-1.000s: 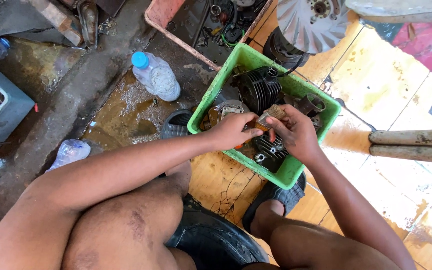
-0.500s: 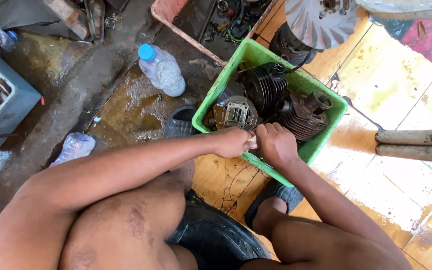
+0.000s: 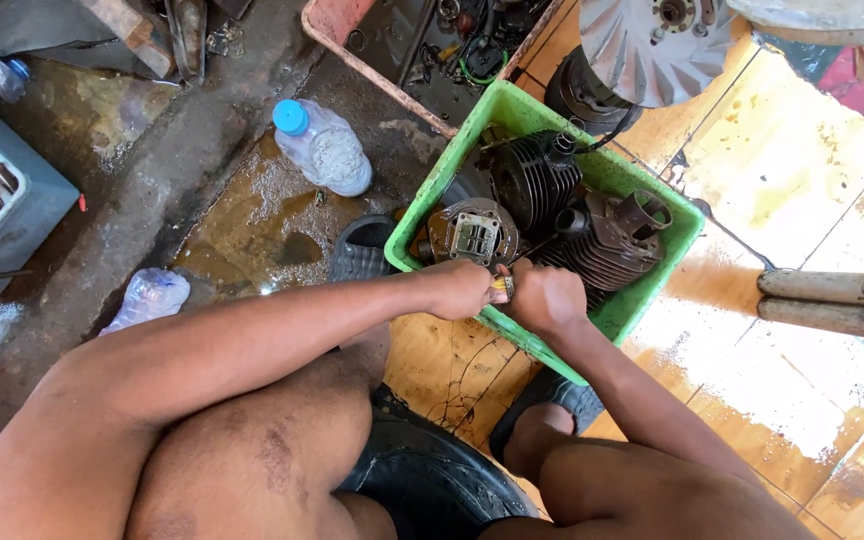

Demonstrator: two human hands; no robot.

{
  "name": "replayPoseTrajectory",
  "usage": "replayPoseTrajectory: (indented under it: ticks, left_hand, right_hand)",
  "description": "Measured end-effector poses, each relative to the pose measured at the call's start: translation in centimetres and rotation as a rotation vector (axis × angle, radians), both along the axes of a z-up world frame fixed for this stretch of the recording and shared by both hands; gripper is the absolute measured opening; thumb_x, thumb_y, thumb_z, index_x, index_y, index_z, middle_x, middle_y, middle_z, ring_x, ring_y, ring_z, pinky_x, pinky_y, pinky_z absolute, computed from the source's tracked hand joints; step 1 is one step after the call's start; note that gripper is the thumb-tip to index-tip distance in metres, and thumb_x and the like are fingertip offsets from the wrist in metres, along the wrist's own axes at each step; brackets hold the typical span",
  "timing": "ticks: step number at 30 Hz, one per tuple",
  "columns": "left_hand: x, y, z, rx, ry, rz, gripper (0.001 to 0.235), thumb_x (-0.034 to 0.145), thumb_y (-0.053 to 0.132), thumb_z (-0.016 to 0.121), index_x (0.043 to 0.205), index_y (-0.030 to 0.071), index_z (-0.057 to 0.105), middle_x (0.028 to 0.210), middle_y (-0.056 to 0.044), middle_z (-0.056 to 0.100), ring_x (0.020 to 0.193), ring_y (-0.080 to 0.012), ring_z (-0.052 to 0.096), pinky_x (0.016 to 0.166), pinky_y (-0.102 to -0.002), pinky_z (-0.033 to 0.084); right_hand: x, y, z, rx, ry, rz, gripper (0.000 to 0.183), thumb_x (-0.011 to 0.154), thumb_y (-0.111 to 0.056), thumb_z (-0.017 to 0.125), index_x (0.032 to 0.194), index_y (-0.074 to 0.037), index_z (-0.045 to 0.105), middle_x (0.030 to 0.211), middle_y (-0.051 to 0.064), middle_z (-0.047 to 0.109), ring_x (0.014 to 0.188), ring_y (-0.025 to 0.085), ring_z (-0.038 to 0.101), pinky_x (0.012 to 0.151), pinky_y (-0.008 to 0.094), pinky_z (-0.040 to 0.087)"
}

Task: Cleaning motorcycle engine cylinder blocks and cooling fan components using a brush and solvent in a plastic bin.

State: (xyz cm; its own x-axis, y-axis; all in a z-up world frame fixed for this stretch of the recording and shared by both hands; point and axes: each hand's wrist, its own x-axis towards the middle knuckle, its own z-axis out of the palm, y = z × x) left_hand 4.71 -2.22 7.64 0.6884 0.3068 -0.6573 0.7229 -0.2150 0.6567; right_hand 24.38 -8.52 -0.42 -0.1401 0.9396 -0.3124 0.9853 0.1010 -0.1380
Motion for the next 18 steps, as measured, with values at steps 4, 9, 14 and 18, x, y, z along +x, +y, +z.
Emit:
replayPoseTrajectory:
  ticks: [4,9,14,18]
  left_hand:
    - [0.3,-0.1,-4.9,0.019,-0.002,0.001,0.047,0.105,0.033,0.041,0.086,0.003,0.072,0.086,-0.023,0.073,0.086,-0.0411,0.074,0.074,-0.052,0.058]
    - [0.0,-0.2,-3.9,-0.110,-0.007,0.006,0.046,0.108,0.035,0.042,0.095,0.000,0.069,0.095,-0.026,0.073,0.093,-0.0410,0.072,0.081,-0.050,0.057]
    - [-1.0,-0.2,0.0,-0.121,-0.038,-0.062,0.048,0.107,0.035,0.043,0.097,-0.004,0.069,0.100,-0.034,0.071,0.103,-0.0509,0.069,0.088,-0.056,0.054]
    - [-1.4,-0.4,-0.2,-0.082,-0.064,-0.087,0.046,0.106,0.036,0.043,0.095,-0.001,0.067,0.098,-0.034,0.071,0.102,-0.0511,0.068,0.088,-0.057,0.055]
  right_hand:
    - [0.0,0.0,-0.6,0.005,-0.019,-0.013,0.042,0.092,-0.051,0.053,0.087,-0.011,0.063,0.072,0.014,0.072,0.072,0.042,0.075,0.068,0.054,0.058]
    - [0.6,-0.4,-0.2,0.191,0.008,0.141,0.027,0.091,-0.039,0.055,0.082,-0.014,0.061,0.061,0.011,0.067,0.062,0.038,0.073,0.061,0.052,0.057]
    - [1.2,-1.2,-0.3,0.406,0.128,0.340,0.016,0.080,-0.029,0.055,0.074,-0.015,0.057,0.049,0.006,0.060,0.050,0.034,0.068,0.050,0.047,0.053]
    - [1.1,-0.7,0.5,0.508,0.154,0.447,0.012,0.079,-0.023,0.053,0.068,-0.016,0.054,0.046,0.004,0.056,0.045,0.029,0.066,0.046,0.043,0.052]
